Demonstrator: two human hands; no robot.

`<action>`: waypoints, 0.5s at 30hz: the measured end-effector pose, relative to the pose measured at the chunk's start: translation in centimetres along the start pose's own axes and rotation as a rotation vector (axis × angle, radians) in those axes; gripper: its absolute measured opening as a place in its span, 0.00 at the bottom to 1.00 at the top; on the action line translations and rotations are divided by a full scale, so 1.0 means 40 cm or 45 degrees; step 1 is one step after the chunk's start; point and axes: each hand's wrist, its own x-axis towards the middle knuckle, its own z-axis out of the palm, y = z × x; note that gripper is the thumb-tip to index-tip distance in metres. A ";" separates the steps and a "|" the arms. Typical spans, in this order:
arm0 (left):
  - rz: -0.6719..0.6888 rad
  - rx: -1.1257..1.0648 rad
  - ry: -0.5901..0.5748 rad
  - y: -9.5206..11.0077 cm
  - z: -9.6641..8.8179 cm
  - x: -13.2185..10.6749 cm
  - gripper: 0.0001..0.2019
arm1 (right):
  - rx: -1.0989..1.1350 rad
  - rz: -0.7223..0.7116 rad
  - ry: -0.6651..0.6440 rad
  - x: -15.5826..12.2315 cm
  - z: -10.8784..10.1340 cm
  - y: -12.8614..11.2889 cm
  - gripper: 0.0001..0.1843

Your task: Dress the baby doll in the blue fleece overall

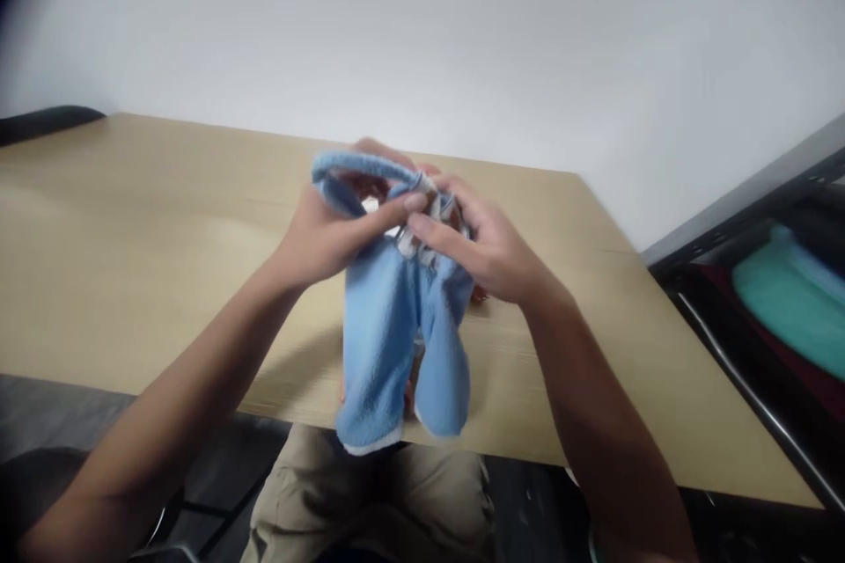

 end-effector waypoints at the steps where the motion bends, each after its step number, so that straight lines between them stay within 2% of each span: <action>1: 0.010 0.009 0.049 -0.005 0.006 0.015 0.18 | -0.050 -0.032 0.017 0.017 -0.006 -0.013 0.18; 4: 0.048 0.015 0.173 -0.012 0.016 0.054 0.17 | -0.197 -0.117 0.084 0.059 -0.019 -0.041 0.15; 7: 0.195 -0.088 0.153 -0.023 0.006 0.088 0.13 | -0.284 -0.229 0.105 0.088 -0.024 -0.042 0.15; 10: 0.330 -0.196 0.087 -0.044 -0.016 0.121 0.12 | -0.221 -0.265 0.098 0.103 -0.019 -0.028 0.14; 12: 0.333 -0.199 0.086 -0.058 -0.030 0.139 0.12 | -0.152 -0.240 0.095 0.110 -0.015 -0.019 0.16; 15: 0.244 -0.175 0.088 -0.070 -0.049 0.153 0.12 | -0.069 -0.204 0.081 0.121 -0.024 -0.006 0.15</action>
